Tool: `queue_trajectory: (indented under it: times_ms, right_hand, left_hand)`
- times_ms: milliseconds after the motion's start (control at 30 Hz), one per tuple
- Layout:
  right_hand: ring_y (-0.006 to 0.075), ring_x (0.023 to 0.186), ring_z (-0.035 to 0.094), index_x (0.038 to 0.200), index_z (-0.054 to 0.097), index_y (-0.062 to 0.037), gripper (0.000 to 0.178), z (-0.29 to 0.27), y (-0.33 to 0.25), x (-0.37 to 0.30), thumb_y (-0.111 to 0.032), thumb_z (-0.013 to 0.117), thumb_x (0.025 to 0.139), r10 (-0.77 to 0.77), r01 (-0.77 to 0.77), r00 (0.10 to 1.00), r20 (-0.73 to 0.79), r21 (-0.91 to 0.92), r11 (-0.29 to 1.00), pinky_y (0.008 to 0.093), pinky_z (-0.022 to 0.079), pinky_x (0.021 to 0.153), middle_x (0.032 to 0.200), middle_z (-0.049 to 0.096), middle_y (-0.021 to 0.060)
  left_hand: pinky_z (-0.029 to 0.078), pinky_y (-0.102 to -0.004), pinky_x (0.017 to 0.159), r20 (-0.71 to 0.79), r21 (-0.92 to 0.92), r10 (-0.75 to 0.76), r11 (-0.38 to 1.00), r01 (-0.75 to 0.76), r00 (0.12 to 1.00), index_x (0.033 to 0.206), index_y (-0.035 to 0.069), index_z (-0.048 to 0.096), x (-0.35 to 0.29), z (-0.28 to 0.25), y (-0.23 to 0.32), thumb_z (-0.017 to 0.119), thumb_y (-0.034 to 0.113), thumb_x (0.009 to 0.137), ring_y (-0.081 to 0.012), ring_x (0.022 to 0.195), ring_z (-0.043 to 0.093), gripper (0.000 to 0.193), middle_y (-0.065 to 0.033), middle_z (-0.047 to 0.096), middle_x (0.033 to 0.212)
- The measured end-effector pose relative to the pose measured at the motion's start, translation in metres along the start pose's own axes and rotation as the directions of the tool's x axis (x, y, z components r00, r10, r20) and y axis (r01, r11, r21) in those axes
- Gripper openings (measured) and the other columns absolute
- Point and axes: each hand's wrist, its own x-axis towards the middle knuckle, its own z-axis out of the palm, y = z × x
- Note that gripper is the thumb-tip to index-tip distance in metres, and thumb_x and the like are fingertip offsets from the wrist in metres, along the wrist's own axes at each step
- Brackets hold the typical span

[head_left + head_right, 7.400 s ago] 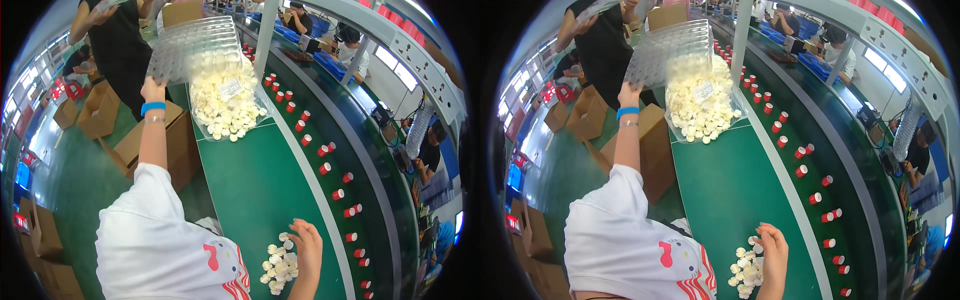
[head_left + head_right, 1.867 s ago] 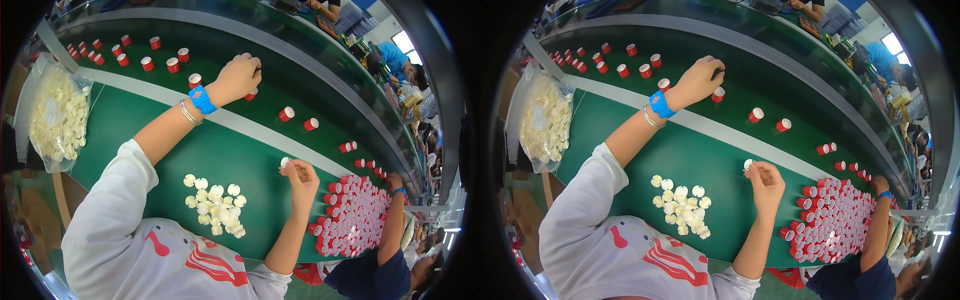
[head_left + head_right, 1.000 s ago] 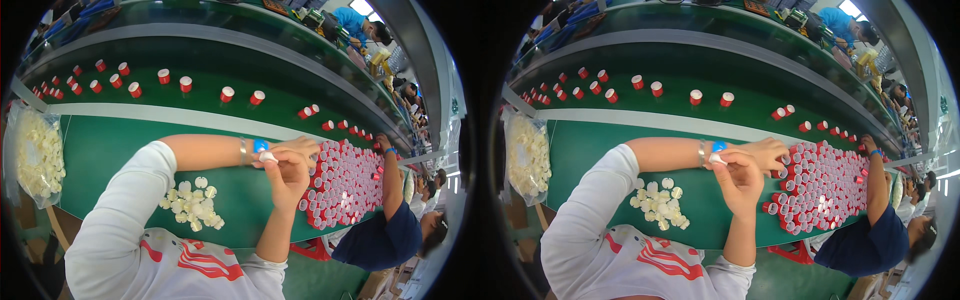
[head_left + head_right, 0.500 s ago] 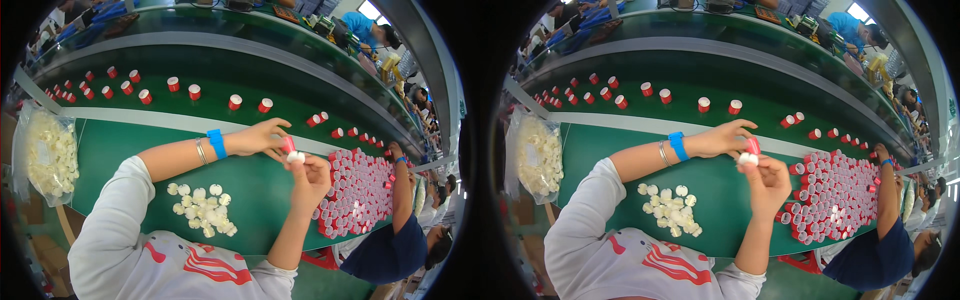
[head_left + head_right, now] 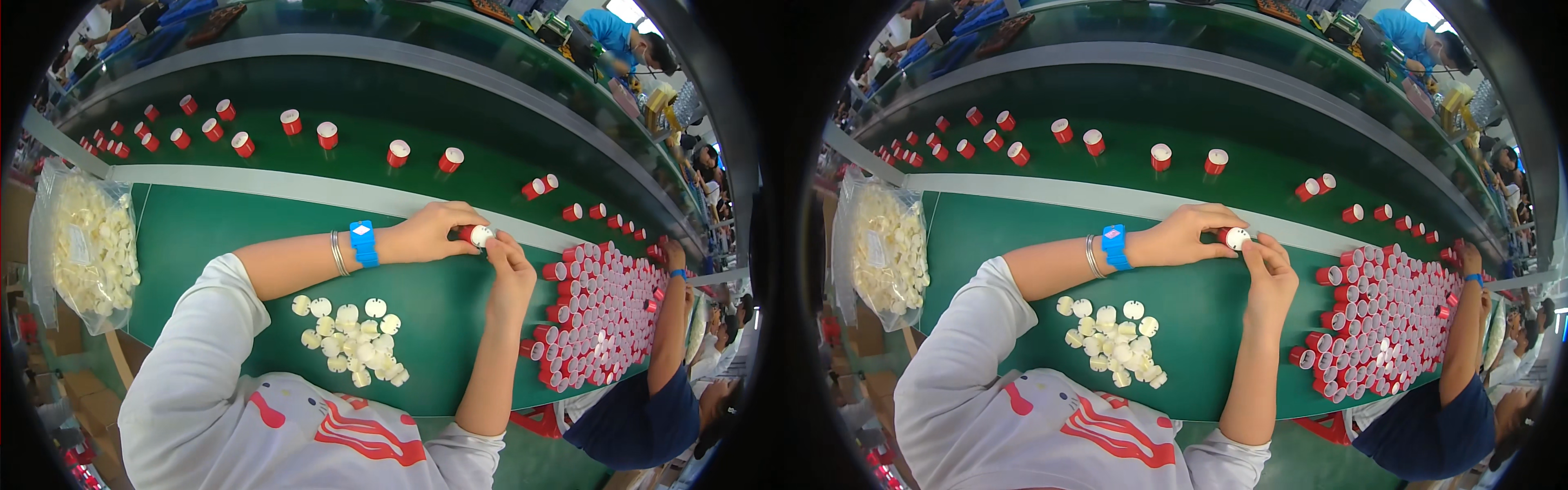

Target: The person is manually inserting small white components into red cylindrical containers on an assembly line.

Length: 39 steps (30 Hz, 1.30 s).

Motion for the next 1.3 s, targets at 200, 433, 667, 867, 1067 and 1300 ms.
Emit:
queue_trajectory:
  times_ms: [200, 433, 667, 867, 1067, 1300]
  right_hand:
    - [0.0114, 0.085, 0.057, 0.092, 0.065, 0.0057, 0.02, 0.002, 0.012, 0.002, -0.011, 0.069, 0.082, -0.047, 0.041, 0.999, -0.019, -0.26, 0.965, 0.023, 0.043, 0.072, 0.091, 0.063, 0.0063]
    - [0.0094, 0.059, 0.058, 0.089, 0.062, 0.0058, 0.019, 0.009, -0.001, -0.005, -0.012, 0.067, 0.084, -0.012, 0.026, 0.998, 0.054, -0.264, 0.964, 0.0194, 0.043, 0.054, 0.075, 0.064, 0.0074]
    - [0.009, 0.055, 0.058, 0.082, 0.063, 0.006, 0.019, 0.005, -0.005, 0.001, -0.01, 0.071, 0.08, -0.034, 0.095, 0.99, 0.134, -0.474, 0.875, 0.0204, 0.046, 0.05, 0.068, 0.064, 0.0074]
    - [0.0087, 0.056, 0.055, 0.078, 0.061, 0.003, 0.02, 0.006, -0.008, -0.004, -0.013, 0.073, 0.077, -0.097, 0.117, 0.993, 0.066, -0.603, 0.789, 0.0239, 0.046, 0.05, 0.067, 0.061, 0.0053]
    - [0.0237, 0.071, 0.057, 0.082, 0.061, -0.003, 0.022, 0.032, -0.007, -0.033, -0.014, 0.075, 0.07, -0.286, 0.734, 0.635, 0.717, -0.445, 0.513, 0.0337, 0.044, 0.065, 0.076, 0.058, 0.0094]
    - [0.0282, 0.088, 0.054, 0.088, 0.058, -0.0049, 0.024, 0.043, 0.004, -0.058, -0.015, 0.073, 0.072, -0.029, 0.698, 0.527, 0.85, -0.413, 0.585, 0.0376, 0.04, 0.083, 0.091, 0.054, 0.0075]
  left_hand:
    - [0.05, -0.0353, 0.08, 0.003, 0.109, 0.15, 0.983, -0.15, 0.989, 0.106, 0.0, 0.061, 0.0, 0.001, -0.006, 0.07, 0.005, 0.076, -0.028, 0.094, 0.061, 0.032, -0.0132, 0.062, 0.103]
    - [0.05, -0.036, 0.08, 0.021, 0.11, 0.138, 0.984, -0.139, 0.99, 0.105, 0.0, 0.061, -0.002, 0.001, -0.003, 0.067, 0.005, 0.077, -0.0286, 0.094, 0.06, 0.029, -0.0131, 0.063, 0.101]
    - [0.048, -0.0366, 0.082, 0.105, 0.172, 0.164, 0.968, -0.18, 0.981, 0.107, 0.001, 0.061, -0.004, 0.001, -0.009, 0.066, 0.005, 0.077, -0.0294, 0.096, 0.058, 0.03, -0.0115, 0.062, 0.101]
    - [0.048, -0.0357, 0.083, 0.133, 0.203, 0.222, 0.948, -0.245, 0.966, 0.109, 0.002, 0.061, 0.001, 0.0, -0.009, 0.064, 0.004, 0.077, -0.0289, 0.097, 0.057, 0.033, -0.0113, 0.063, 0.102]
    - [0.049, -0.0357, 0.078, -0.233, 0.294, 0.136, 0.954, -0.064, 0.963, 0.109, 0.001, 0.059, 0.035, -0.035, -0.022, 0.068, 0.006, 0.074, -0.0315, 0.091, 0.062, 0.036, -0.0174, 0.062, 0.104]
    - [0.046, -0.0424, 0.076, -0.249, 0.401, 0.082, 0.916, 0.025, 0.965, 0.102, 0.001, 0.052, 0.076, -0.017, -0.054, 0.065, 0.006, 0.078, -0.0347, 0.085, 0.06, 0.028, -0.0186, 0.06, 0.091]
